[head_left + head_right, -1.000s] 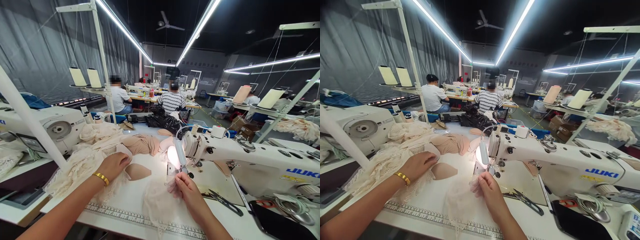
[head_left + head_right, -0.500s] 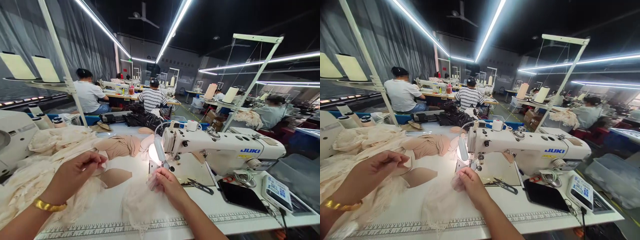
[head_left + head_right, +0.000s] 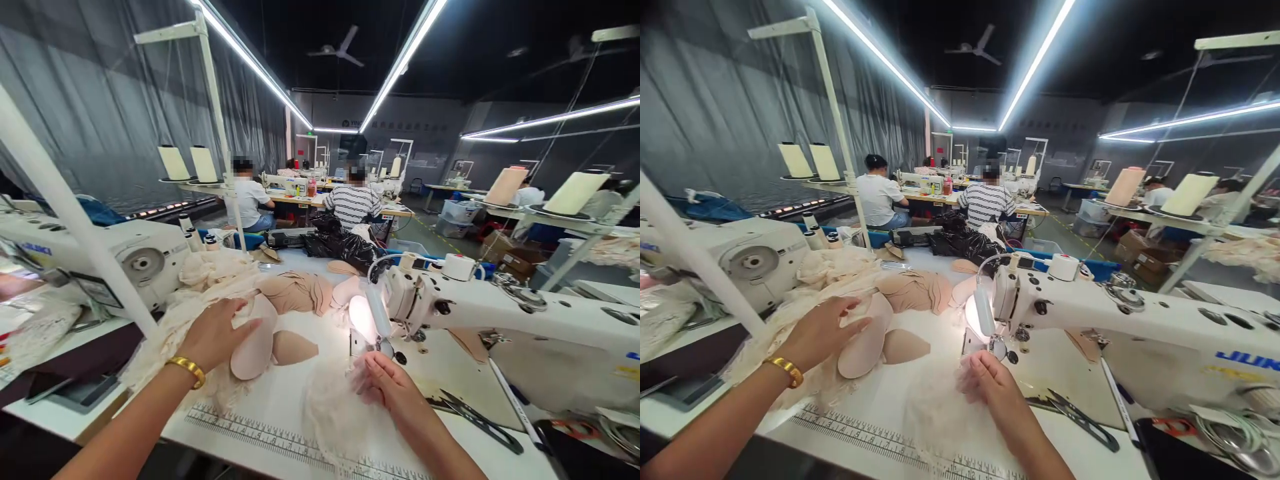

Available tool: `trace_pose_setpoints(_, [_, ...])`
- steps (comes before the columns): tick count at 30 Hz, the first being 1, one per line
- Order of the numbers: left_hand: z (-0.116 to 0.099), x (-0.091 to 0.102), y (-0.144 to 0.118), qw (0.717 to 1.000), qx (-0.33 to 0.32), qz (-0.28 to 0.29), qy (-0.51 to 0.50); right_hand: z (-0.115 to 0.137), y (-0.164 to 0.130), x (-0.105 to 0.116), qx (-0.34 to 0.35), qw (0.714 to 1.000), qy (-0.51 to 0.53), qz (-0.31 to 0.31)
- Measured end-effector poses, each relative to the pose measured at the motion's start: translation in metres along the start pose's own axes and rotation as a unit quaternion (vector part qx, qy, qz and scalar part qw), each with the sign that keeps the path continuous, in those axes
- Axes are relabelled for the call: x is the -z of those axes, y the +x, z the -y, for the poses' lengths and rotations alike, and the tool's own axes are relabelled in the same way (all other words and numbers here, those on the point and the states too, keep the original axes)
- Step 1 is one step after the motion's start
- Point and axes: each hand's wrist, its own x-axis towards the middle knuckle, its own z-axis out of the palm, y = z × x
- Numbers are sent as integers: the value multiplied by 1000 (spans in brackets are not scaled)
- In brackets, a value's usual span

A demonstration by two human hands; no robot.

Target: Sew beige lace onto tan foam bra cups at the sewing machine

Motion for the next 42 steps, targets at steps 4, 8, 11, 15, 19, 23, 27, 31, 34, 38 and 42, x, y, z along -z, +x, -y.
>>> trace_pose_setpoints(4, [8, -24, -8, 999, -5, 43, 3, -1, 1, 0, 5, 1000, -12, 1])
trace_pose_setpoints(8, [-1, -26, -12, 998, -29, 45, -28, 2, 0, -2, 24, 1000, 8, -10])
trace_pose_setpoints(11, [-19, -13, -15, 982, -53, 82, -164, 4, 2, -3, 30, 999, 15, -15])
trace_pose_setpoints(15, [-64, -3, -17, 924, -134, 242, -265, 5, 5, -2, 32, 999, 18, -15])
trace_pose_setpoints(19, [-114, -16, -12, 916, -235, 281, -167, 7, 6, -1, 55, 998, 18, -4])
trace_pose_setpoints(23, [-138, -30, -3, 924, -262, 257, -112, 13, 1, -5, 86, 995, -55, -18])
trace_pose_setpoints(27, [-145, -37, 8, 824, -328, 387, -253, 24, -10, -8, 128, 984, -123, 8])
trace_pose_setpoints(31, [-147, -40, 20, 735, -322, 505, -317, 46, -27, -3, 166, 962, -216, 0])
trace_pose_setpoints(34, [-145, -33, 20, 777, -297, 454, -319, 63, -39, -2, 269, 898, -331, -107])
trace_pose_setpoints(38, [-132, -23, 14, 891, -338, 127, -276, 66, -41, -9, 460, 759, -414, -203])
trace_pose_setpoints(42, [-109, -32, 1, 857, -493, -125, -79, 39, -19, -1, 463, 742, -466, -134])
